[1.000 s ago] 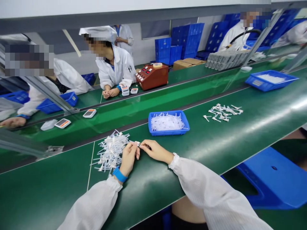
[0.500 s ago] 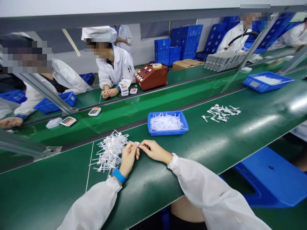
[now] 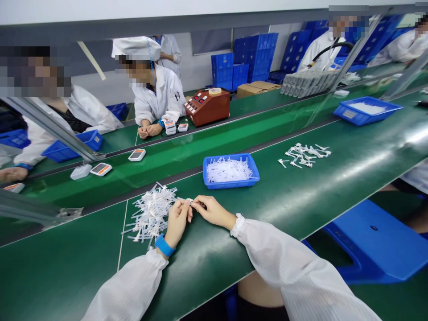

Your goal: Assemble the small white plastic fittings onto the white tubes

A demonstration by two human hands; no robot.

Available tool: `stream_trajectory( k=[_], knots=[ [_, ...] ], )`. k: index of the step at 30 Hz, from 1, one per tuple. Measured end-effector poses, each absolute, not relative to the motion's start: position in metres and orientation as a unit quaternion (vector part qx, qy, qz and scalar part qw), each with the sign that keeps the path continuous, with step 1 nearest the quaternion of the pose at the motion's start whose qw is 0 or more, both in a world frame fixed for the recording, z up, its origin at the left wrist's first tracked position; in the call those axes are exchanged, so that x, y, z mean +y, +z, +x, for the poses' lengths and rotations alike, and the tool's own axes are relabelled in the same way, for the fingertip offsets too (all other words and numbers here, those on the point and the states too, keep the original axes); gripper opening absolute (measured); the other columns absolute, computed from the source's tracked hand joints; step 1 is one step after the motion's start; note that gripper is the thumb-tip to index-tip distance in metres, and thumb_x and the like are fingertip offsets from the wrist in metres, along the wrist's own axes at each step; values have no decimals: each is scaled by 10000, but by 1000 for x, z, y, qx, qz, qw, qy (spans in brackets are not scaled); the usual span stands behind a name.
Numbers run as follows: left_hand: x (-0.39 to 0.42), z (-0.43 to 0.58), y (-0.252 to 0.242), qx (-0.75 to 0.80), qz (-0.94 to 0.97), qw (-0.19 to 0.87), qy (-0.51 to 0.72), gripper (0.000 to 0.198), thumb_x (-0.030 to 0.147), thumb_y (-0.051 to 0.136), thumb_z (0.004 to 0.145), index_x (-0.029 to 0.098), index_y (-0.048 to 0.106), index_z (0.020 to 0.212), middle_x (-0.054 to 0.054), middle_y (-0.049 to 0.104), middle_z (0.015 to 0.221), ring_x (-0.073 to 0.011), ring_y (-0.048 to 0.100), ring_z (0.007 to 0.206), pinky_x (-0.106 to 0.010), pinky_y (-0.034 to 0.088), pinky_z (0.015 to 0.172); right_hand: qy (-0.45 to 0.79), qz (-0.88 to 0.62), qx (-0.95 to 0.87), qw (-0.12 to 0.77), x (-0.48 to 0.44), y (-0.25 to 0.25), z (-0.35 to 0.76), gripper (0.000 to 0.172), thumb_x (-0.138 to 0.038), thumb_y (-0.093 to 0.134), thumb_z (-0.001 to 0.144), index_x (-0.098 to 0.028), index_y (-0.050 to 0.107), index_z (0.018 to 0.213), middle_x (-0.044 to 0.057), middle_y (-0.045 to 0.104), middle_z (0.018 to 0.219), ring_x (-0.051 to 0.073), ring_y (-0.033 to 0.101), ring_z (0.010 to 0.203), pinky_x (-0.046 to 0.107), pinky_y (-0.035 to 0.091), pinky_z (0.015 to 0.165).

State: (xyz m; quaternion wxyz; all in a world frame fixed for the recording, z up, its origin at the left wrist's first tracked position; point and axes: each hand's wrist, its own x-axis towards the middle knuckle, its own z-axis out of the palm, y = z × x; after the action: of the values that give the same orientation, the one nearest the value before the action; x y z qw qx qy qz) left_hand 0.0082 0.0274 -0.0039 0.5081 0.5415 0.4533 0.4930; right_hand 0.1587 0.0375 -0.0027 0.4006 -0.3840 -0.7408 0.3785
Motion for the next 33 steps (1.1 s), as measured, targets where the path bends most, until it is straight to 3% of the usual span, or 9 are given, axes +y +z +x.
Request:
stream_trajectory(
  k=[33],
  knots=[
    [29,7,-11,421,527,508,536,285,424,556,881,184,475,750,57,520,560,-66,460,434,-210,396,504,472,-381,-646,463,34,-2,151,300,-409,533,905,-143,598,780,21,632,723,123,559,657,252,452,635]
  ],
)
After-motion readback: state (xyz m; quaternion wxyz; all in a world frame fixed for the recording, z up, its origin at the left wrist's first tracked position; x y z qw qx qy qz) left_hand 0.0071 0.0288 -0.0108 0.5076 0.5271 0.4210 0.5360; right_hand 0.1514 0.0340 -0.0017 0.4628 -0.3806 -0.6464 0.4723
